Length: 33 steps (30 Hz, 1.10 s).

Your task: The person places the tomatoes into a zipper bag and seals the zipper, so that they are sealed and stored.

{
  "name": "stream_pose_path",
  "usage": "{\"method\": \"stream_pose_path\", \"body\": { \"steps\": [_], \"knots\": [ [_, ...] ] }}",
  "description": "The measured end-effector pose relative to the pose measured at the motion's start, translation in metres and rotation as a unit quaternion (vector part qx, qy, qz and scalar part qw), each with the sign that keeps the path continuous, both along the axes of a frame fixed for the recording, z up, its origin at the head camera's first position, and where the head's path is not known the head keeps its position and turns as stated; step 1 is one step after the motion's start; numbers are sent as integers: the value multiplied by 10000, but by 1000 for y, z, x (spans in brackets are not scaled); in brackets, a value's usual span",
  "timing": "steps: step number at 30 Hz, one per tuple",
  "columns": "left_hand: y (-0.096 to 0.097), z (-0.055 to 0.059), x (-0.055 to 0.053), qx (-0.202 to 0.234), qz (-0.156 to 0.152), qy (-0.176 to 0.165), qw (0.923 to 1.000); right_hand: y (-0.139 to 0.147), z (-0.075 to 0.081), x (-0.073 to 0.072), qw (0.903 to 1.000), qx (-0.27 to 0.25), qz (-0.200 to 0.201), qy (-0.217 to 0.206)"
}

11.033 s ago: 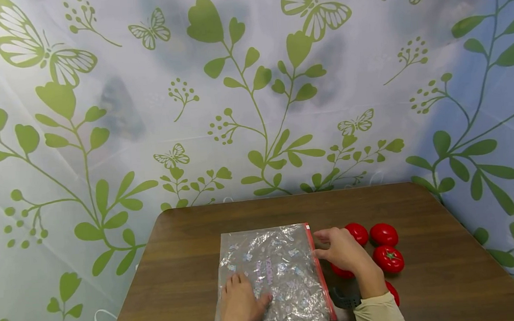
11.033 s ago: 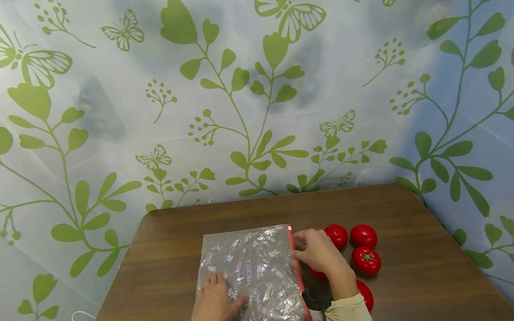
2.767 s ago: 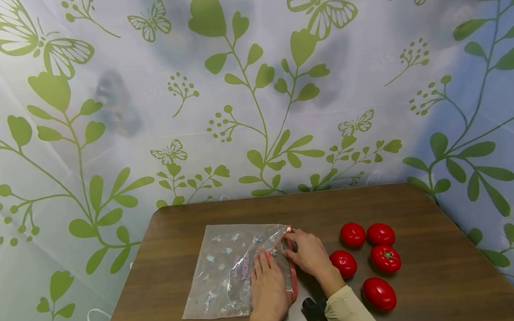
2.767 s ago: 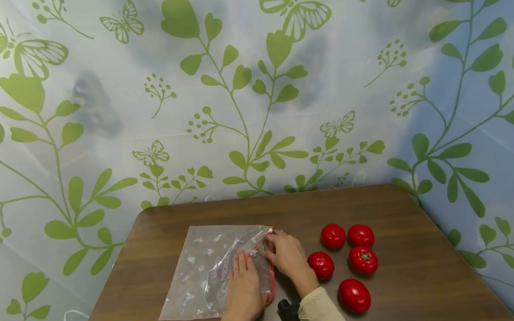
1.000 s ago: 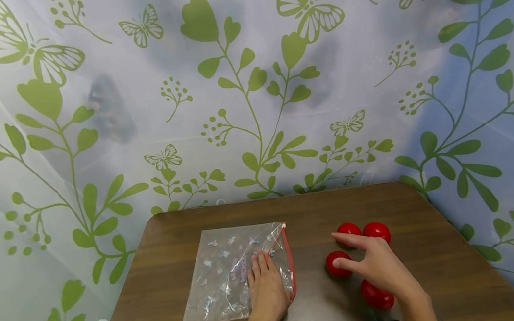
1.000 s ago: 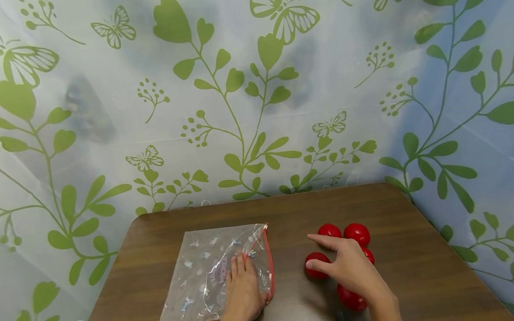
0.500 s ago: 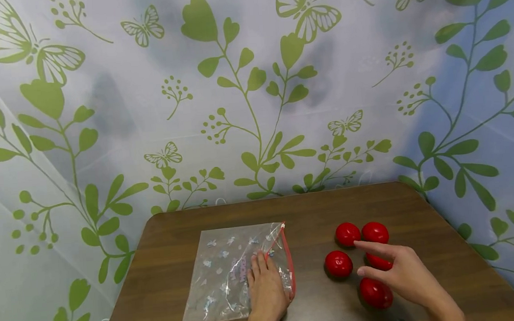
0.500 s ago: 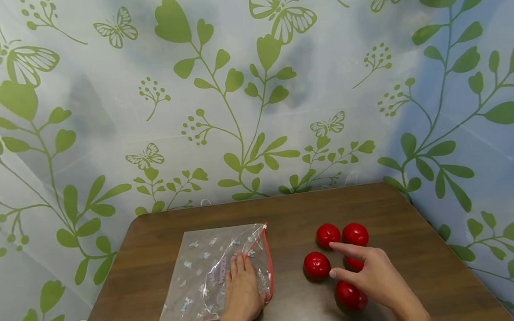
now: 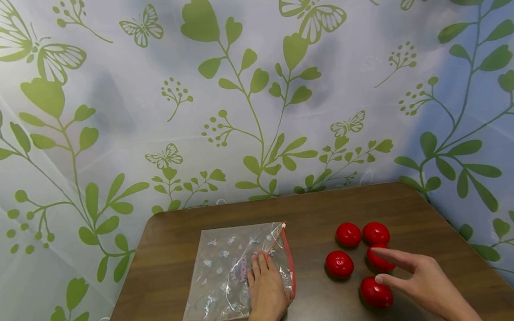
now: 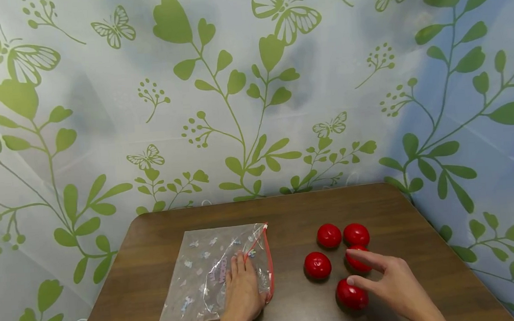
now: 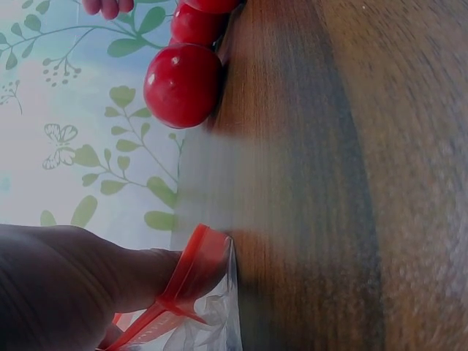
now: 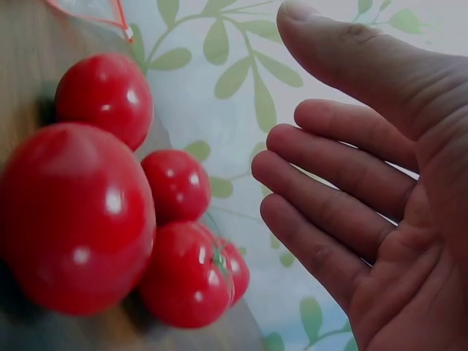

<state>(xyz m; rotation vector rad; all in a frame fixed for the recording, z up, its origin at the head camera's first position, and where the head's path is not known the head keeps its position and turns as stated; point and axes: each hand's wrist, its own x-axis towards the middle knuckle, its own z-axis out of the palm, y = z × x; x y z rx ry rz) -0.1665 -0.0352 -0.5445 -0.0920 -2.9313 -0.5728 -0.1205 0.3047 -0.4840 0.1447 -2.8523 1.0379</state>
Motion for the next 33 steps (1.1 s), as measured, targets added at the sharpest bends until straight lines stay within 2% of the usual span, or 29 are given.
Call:
{"method": "stream_pose_path", "body": {
  "steps": [3, 9, 13, 17, 20, 24, 30, 33],
  "knots": [
    [1, 0, -3, 29, 0, -22, 10000, 6, -3, 0, 9999, 22, -74, -95],
    [2, 0, -8, 52, -34, -91, 9999, 18, -8, 0, 9974, -52, -246, -672],
    [2, -1, -13, 54, -12, -41, 10000, 26, -12, -2, 9963, -64, -294, -804],
    [2, -2, -17, 30, 5, -16, 10000, 33, -17, -5, 9961, 58, -310, -825],
    [2, -3, -19, 11, 12, -27, 10000, 40, -24, -6, 9974, 82, -257, -662],
    [3, -4, -23, 40, 20, -75, 10000, 46, -34, -6, 9979, -71, -225, -610],
    [3, -5, -29, 48, 37, -32, 10000, 55, -43, -10, 9878, -459, -366, -1440],
    [4, -6, -33, 44, 58, -24, 10000, 57, -47, -15, 9844, -601, -380, -1609]
  ]
}}
